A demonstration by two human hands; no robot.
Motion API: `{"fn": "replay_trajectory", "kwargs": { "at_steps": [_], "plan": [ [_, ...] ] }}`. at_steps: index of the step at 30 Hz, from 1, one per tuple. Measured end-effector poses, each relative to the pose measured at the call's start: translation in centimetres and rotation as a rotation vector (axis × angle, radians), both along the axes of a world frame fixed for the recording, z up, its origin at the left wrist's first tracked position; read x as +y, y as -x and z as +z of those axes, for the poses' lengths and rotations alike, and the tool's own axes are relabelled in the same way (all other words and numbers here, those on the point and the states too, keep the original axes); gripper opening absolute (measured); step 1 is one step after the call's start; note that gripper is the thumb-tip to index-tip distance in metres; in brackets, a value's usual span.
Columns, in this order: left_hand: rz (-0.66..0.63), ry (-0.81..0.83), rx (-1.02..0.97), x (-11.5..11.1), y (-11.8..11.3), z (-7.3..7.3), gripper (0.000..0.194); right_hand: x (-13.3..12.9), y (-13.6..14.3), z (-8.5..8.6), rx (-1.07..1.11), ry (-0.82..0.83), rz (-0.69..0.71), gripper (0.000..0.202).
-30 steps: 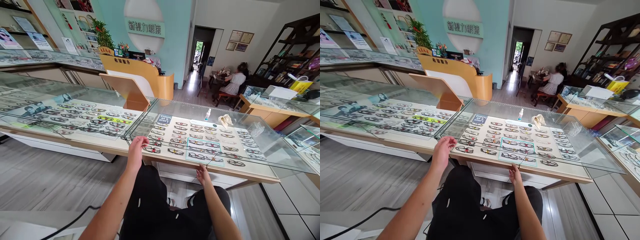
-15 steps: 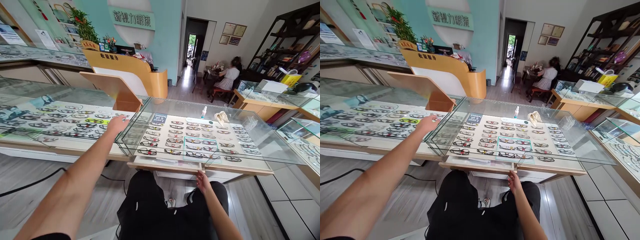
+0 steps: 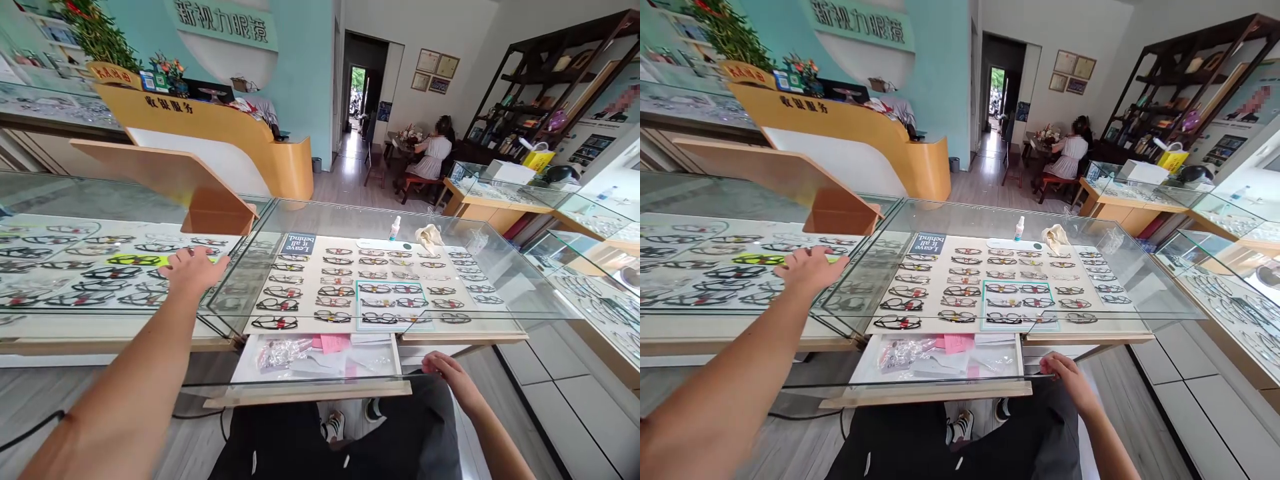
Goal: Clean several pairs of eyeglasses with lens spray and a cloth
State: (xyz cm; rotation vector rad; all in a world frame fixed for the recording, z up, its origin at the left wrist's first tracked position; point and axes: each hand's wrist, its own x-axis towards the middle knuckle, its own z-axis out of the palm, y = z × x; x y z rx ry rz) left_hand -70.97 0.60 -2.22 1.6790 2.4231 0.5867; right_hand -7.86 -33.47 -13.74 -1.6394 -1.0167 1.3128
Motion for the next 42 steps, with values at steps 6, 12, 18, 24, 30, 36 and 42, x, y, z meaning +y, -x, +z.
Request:
{"fn": "replay_trajectory", "kwargs": {
  "at_steps": [6, 12, 18, 24, 30, 36, 42],
  "plan": [
    [0.027, 0.021, -0.014, -0.1, -0.2, 0.3, 0.076, 4.4, 3.6, 3.7, 0.110, 0.202, 0.481, 0.046],
    [0.013, -0.036, 0.020, -0.1, -0.1, -0.3, 0.074, 4.8, 2.7, 4.3, 0.046, 0.220, 0.664, 0.034],
    [0.027, -0.036, 0.009, 0.2, -0.2, 0.0, 0.072, 7.1, 3.5, 6.1, 0.013, 0.364, 0.996, 0.025],
    [0.094, -0.044, -0.003, 0.8, -0.6, 0.2, 0.076, 14.9, 12.2, 3.6, -0.443, -0.075, 0.733, 0.019],
    [0.134, -0.050, 0.033, 1.7, -0.1, -0.5, 0.095, 21.8, 21.8, -0.5, -0.643, -0.307, 0.553, 0.021],
    [0.103, 0.064, 0.078, 2.7, 0.7, -0.9, 0.105, 24.1, 28.6, -3.5, -0.647, -0.442, 0.597, 0.020],
    [0.128, 0.092, 0.157, 2.7, 0.5, -0.7, 0.107, 31.2, 27.3, -3.4, -0.771, -0.513, 0.282, 0.030]
  ]
}}
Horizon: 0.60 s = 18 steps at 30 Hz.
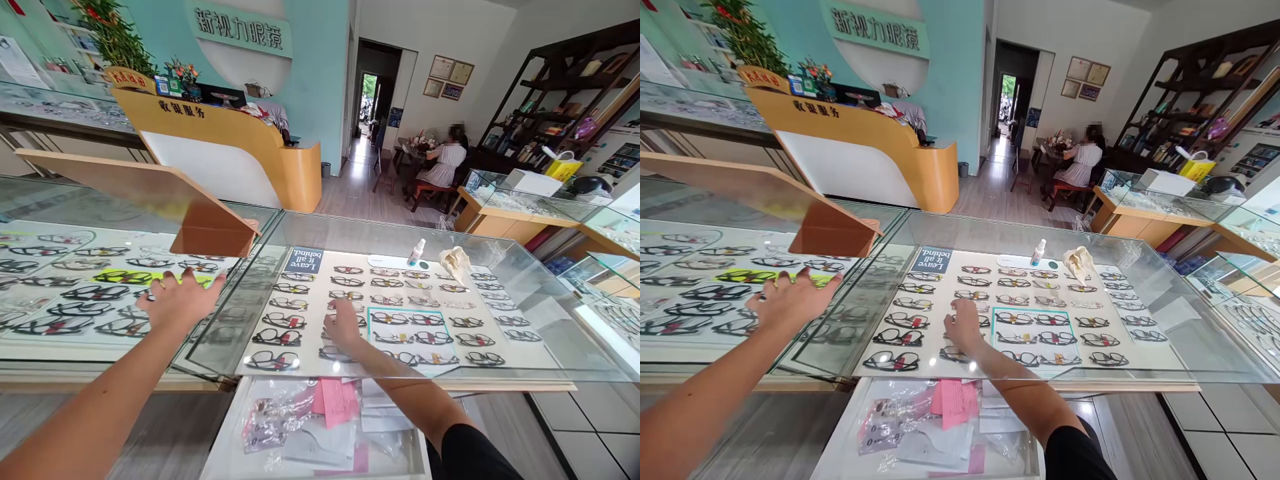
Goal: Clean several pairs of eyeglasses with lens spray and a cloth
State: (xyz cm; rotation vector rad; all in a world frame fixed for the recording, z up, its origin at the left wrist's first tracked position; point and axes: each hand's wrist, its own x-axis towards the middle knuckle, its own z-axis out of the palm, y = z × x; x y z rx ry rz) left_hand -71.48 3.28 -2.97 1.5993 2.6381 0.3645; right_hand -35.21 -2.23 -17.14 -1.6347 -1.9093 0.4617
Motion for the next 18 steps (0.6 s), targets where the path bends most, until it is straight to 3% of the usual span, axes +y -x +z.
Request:
{"fn": "replay_trajectory", "kwargs": {
  "at_steps": [5, 9, 18],
  "plan": [
    [0.025, 0.038, 0.034, 0.1, -0.1, 0.2, 0.105, 7.7, -8.0, 0.7, -0.151, 0.042, -0.299, 0.049],
    [0.042, 0.039, 0.048, 0.3, 0.2, 0.0, 0.104, 11.0, -13.0, -0.3, -0.269, 0.175, -0.389, 0.054],
    [0.030, 0.035, 0.067, 0.5, 0.5, -0.5, 0.108, 14.2, -16.6, -3.7, -0.451, 0.342, -0.348, 0.060]
  ]
}}
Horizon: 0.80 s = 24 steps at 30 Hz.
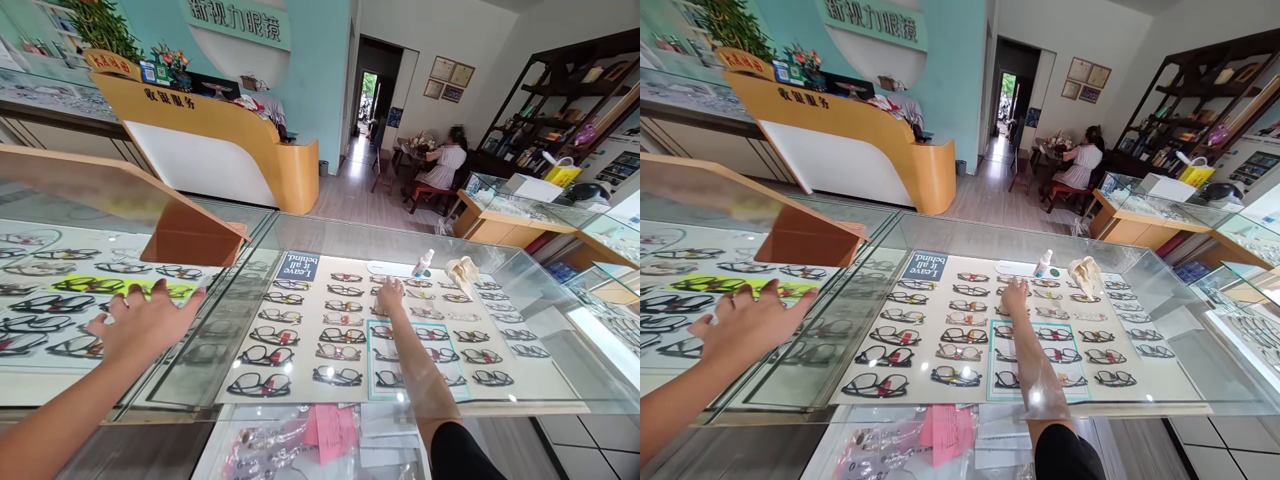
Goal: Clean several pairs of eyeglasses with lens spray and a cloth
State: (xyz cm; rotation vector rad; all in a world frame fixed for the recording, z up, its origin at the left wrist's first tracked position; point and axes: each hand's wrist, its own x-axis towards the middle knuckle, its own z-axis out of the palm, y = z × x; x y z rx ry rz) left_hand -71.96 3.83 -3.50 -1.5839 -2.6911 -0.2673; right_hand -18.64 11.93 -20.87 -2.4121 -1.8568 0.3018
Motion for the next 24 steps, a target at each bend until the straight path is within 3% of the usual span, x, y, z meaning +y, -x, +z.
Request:
{"fn": "replay_trajectory", "kwargs": {
  "at_steps": [8, 17, 24],
  "plan": [
    [0.007, 0.023, 0.036, -0.3, -0.2, 0.2, 0.106, 1.3, -0.2, -0.8, -0.068, 0.021, 0.024, 0.059],
    [0.032, -0.001, 0.043, 0.0, 0.8, -0.6, 0.099, 1.9, 0.4, -1.0, -0.082, 0.008, 0.014, 0.057],
    [0.045, -0.044, 0.029, 0.0, 1.1, -1.0, 0.096, 0.1, 1.9, 1.0, -0.090, -0.163, 0.030, 0.057]
  ]
}}
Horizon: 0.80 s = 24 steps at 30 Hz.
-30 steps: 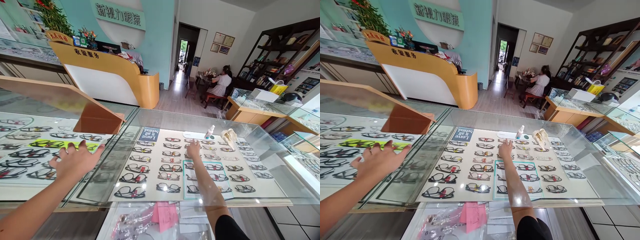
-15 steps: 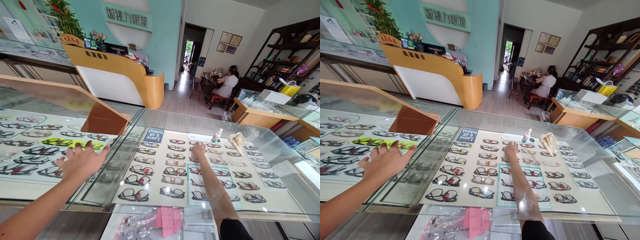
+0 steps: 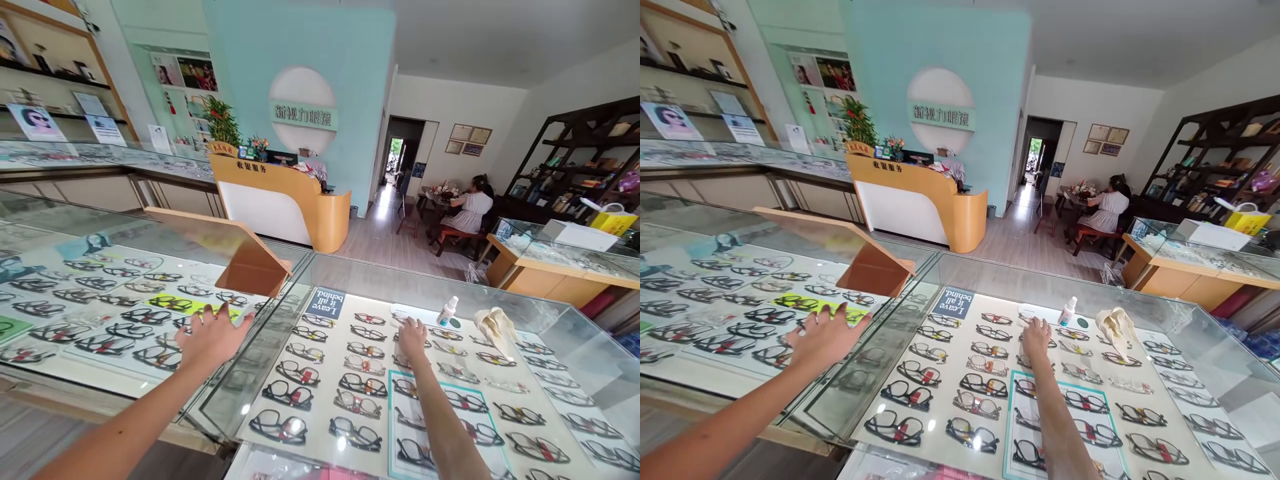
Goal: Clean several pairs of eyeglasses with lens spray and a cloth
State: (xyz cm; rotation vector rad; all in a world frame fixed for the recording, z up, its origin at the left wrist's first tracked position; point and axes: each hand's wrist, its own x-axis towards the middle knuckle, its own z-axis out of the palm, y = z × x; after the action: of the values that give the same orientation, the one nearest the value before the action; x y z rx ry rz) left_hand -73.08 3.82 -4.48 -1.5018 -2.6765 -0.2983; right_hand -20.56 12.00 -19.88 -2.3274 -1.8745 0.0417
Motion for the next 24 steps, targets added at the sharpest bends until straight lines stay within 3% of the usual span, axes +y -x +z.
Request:
{"fn": "replay_trajectory", "kwargs": {
  "at_steps": [4, 9, 13, 18, 21, 24],
  "plan": [
    [-0.013, -0.046, -0.018, 0.1, 0.3, -0.3, 0.094, -2.9, 3.8, 2.3, 0.013, -0.189, 0.095, 0.057],
    [0.009, -0.054, 0.004, 0.1, 0.4, -0.2, 0.093, -9.9, 11.4, 4.0, 0.173, -0.346, 0.329, 0.057],
    [-0.002, -0.032, -0.030, -0.3, 0.5, 0.0, 0.094, -16.5, 16.2, 3.7, 0.292, -0.259, 0.586, 0.065],
    [-0.015, -0.089, -0.044, -0.6, 0.3, 0.0, 0.094, -23.5, 18.7, 4.0, 0.416, -0.010, 0.857, 0.068],
    [-0.029, -0.095, -0.066, -0.8, 0.1, 0.2, 0.094, -26.6, 19.2, 6.0, 0.466, 0.128, 0.966, 0.057],
    [-0.031, -0.090, -0.068, -0.9, -0.2, 0.5, 0.093, -29.3, 18.7, 9.6, 0.560, 0.223, 1.086, 0.044]
  ]
}}
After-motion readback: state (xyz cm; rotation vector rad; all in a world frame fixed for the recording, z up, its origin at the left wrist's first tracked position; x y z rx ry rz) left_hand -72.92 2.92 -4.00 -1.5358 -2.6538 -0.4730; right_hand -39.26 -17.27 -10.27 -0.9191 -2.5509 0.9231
